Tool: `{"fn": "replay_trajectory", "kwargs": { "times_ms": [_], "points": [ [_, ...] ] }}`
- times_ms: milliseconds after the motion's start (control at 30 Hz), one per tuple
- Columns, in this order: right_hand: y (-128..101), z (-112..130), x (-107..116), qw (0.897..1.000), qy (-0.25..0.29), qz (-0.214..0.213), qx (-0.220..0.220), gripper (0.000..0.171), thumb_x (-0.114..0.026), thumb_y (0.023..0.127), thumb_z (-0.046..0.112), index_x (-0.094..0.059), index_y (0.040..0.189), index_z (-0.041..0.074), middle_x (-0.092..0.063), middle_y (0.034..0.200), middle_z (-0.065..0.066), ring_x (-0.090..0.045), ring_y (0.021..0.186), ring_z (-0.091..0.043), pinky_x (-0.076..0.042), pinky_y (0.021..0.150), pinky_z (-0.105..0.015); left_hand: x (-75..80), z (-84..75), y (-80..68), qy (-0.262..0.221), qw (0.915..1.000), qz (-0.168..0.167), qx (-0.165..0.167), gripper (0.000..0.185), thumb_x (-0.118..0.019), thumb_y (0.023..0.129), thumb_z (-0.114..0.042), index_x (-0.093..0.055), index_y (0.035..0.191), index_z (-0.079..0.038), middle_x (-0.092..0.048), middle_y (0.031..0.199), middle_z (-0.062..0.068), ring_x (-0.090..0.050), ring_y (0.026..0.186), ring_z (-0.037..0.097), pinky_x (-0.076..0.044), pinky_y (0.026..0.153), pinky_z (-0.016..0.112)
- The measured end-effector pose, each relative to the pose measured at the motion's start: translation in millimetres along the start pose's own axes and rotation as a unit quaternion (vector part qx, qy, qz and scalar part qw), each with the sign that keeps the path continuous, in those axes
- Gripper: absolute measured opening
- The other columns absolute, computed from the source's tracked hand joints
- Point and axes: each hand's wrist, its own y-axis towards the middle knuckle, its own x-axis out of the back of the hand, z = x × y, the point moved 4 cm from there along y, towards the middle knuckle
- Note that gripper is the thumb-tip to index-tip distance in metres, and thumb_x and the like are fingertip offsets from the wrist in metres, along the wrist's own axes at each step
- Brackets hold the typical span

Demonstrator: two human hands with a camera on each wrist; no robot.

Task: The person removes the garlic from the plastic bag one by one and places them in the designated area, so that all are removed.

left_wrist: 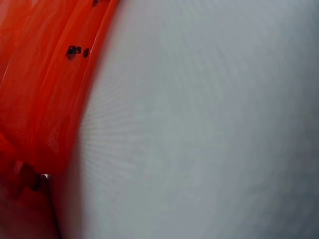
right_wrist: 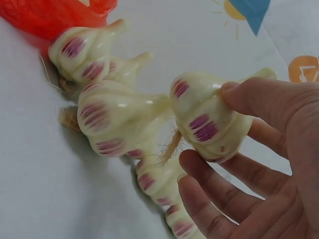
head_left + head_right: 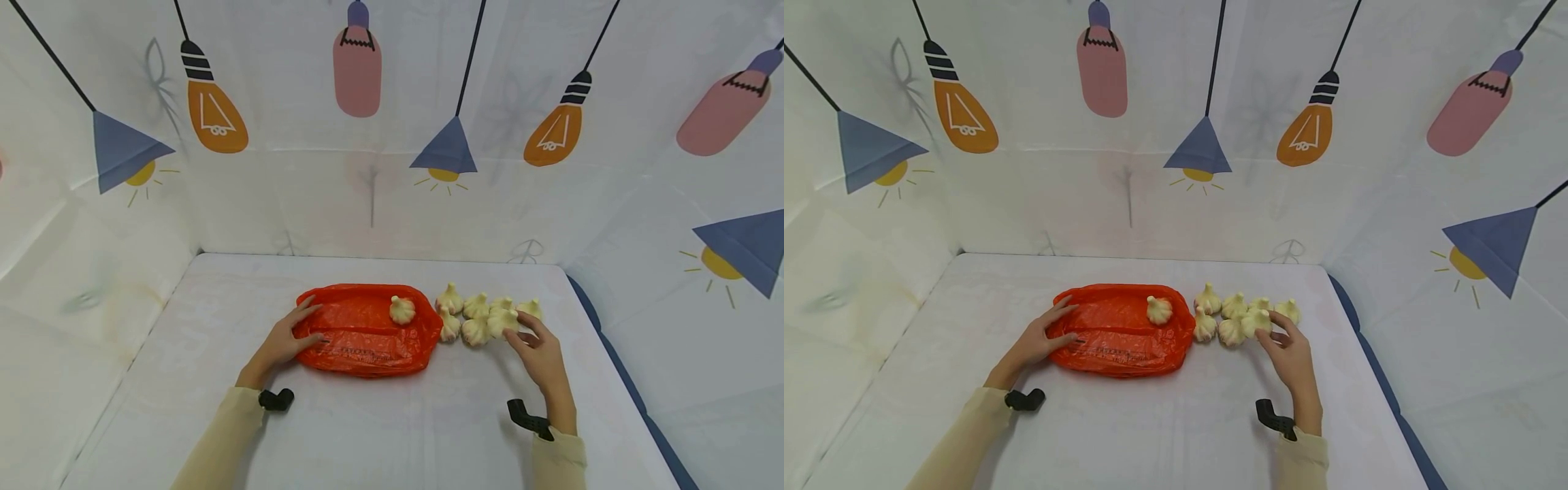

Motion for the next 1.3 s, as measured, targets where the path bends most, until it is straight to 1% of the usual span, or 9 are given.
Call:
{"fn": "replay_trajectory", "kwargs": {
  "times_ms": [200, 367, 633, 767, 967, 1133, 1233, 1300],
  "points": [
    [0.2, -5.8, 1.4, 1.0, -0.001, -0.003, -0.007, 0.055, -0.071, 0.099, 0.021, -0.053, 0.146, 0.001, -0.053, 0.147, -0.025, -0.057, 0.094, 0.014, -0.052, 0.077, -0.006, -0.3, 0.8, -0.2, 0.002, 1.0, 0.0, 0.004, 0.072, -0.078, 0.092, -0.036, -0.049, 0.154, -0.014, -0.025, 0.171, 0.006, -0.019, 0.156, 0.046, -0.019, 0.121, 0.072],
    [0.0, -8.1, 2.7, 1.0, 0.009, -0.001, -0.017, 0.055, -0.071, 0.099, 0.02, -0.052, 0.146, 0.0, -0.053, 0.147, -0.025, -0.058, 0.094, 0.014, -0.052, 0.078, -0.006, -0.3, 0.9, -0.2, 0.0, 1.0, 0.0, 0.005, 0.072, -0.077, 0.092, -0.037, -0.049, 0.154, -0.014, -0.026, 0.171, 0.006, -0.019, 0.156, 0.046, -0.019, 0.121, 0.072],
    [0.2, -11.8, 2.8, 1.0, 0.0, 0.001, -0.017, 0.054, -0.073, 0.098, 0.025, -0.055, 0.144, 0.003, -0.054, 0.148, -0.022, -0.057, 0.095, 0.014, -0.053, 0.078, -0.007, -0.4, 1.6, -0.4, 0.004, 0.9999, 0.001, 0.009, 0.073, -0.077, 0.092, -0.038, -0.049, 0.154, -0.015, -0.026, 0.171, 0.006, -0.02, 0.156, 0.046, -0.019, 0.12, 0.073],
    [1.0, -16.0, 2.4, 1.0, -0.006, 0.007, -0.019, 0.055, -0.072, 0.098, 0.026, -0.055, 0.145, 0.004, -0.054, 0.148, -0.021, -0.057, 0.095, 0.013, -0.053, 0.078, -0.008, -0.3, 1.5, -0.2, 0.004, 1.0, 0.0, 0.006, 0.072, -0.077, 0.092, -0.038, -0.049, 0.154, -0.015, -0.026, 0.171, 0.006, -0.02, 0.156, 0.046, -0.02, 0.12, 0.073],
    [1.2, -20.9, 1.1, 1.0, -0.003, 0.014, -0.013, 0.055, -0.072, 0.098, 0.024, -0.054, 0.145, 0.002, -0.054, 0.148, -0.023, -0.058, 0.095, 0.013, -0.054, 0.077, -0.009, 0.4, 1.1, -0.3, 0.006, 1.0, -0.003, -0.005, 0.071, -0.077, 0.092, -0.036, -0.049, 0.154, -0.013, -0.027, 0.171, 0.008, -0.021, 0.156, 0.047, -0.02, 0.12, 0.072],
    [1.5, -24.7, 0.7, 1.0, -0.008, 0.017, -0.016, 0.057, -0.072, 0.098, 0.025, -0.053, 0.146, 0.001, -0.053, 0.149, -0.024, -0.056, 0.094, 0.015, -0.054, 0.076, -0.009, 0.2, 0.6, -0.4, 0.008, 0.9999, -0.003, -0.006, 0.071, -0.077, 0.092, -0.035, -0.049, 0.154, -0.013, -0.028, 0.17, 0.007, -0.021, 0.156, 0.046, -0.02, 0.121, 0.071],
    [1.9, -28.0, 1.0, 0.999, -0.015, 0.018, -0.027, 0.058, -0.072, 0.098, 0.027, -0.053, 0.147, 0.002, -0.051, 0.151, -0.023, -0.057, 0.096, 0.011, -0.053, 0.077, -0.009, 0.2, 0.6, -0.6, 0.008, 1.0, -0.001, -0.001, 0.071, -0.077, 0.092, -0.036, -0.049, 0.154, -0.014, -0.027, 0.171, 0.007, -0.021, 0.156, 0.046, -0.02, 0.121, 0.072],
    [1.8, -29.6, 1.3, 0.999, -0.022, 0.02, -0.035, 0.058, -0.072, 0.099, 0.027, -0.052, 0.147, 0.002, -0.05, 0.153, -0.022, -0.06, 0.101, 0.003, -0.053, 0.077, -0.009, 0.2, 0.7, -0.8, 0.006, 1.0, 0.0, 0.004, 0.071, -0.077, 0.092, -0.036, -0.049, 0.154, -0.014, -0.027, 0.171, 0.007, -0.02, 0.156, 0.046, -0.02, 0.121, 0.072]
  ]
}}
